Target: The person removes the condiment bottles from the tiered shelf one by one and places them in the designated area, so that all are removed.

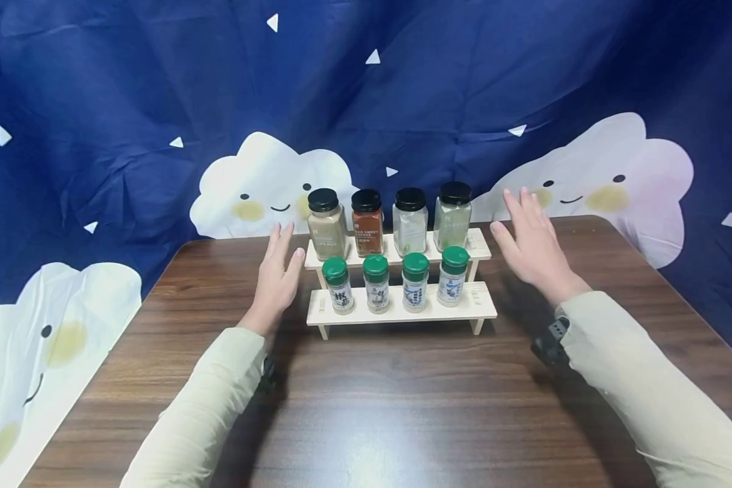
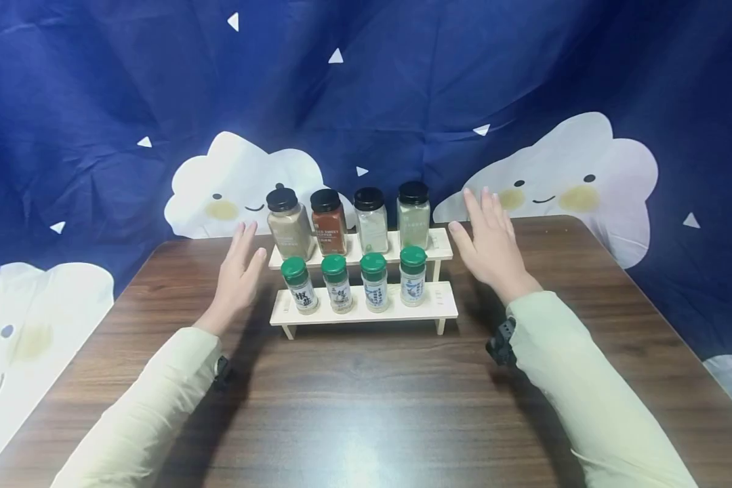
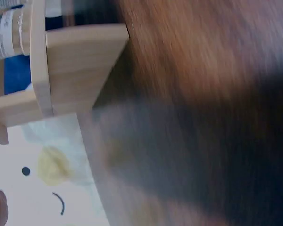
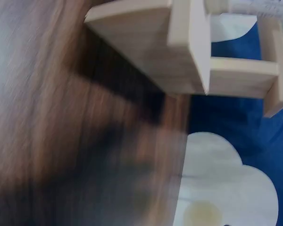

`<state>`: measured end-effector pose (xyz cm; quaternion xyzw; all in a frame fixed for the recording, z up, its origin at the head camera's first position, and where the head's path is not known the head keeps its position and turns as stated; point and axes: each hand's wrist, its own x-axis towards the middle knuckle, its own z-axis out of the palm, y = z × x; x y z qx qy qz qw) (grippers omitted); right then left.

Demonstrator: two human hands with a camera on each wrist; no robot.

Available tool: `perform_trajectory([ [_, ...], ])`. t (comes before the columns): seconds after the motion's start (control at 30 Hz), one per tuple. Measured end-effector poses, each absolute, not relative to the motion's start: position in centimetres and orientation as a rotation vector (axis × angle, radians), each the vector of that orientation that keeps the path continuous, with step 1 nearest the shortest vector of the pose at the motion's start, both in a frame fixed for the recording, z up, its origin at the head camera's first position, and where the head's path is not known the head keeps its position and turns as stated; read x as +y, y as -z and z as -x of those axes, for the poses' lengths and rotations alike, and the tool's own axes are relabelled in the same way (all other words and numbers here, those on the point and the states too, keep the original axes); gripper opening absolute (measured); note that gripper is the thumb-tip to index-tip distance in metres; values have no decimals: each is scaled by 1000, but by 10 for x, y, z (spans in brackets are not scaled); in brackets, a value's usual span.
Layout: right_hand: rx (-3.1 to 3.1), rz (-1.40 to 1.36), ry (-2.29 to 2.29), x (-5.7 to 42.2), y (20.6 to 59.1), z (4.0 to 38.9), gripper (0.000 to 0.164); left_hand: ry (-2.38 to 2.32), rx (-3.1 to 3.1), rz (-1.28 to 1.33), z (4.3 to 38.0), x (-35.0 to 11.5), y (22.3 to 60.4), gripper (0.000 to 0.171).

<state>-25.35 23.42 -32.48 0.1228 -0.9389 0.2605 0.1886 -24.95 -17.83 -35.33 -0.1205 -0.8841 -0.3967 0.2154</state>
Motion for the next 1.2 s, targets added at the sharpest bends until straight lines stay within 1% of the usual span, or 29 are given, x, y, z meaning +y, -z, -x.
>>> perform_trajectory([
  [0.23,-2572,-370,-1017,224,314,252,63,1576,-2262,301,247,-166,353,48],
  [0.37,-2549,-383,-1140,219,310,251,62,1757,-2185,193,246,-161,352,44],
  [0.57,-2445,-518,-1409,211,308,253,60,2061,-2012,36,245,-153,355,41],
  [0.7,-2410,-587,-1525,206,309,254,60,2156,-1932,-35,245,-150,361,42],
  [0.87,-2376,-603,-1600,201,312,256,61,2228,-1855,-97,243,-145,365,41],
  [1.2,-2371,-618,-1639,193,314,261,61,2353,-1723,-166,241,-138,365,41],
])
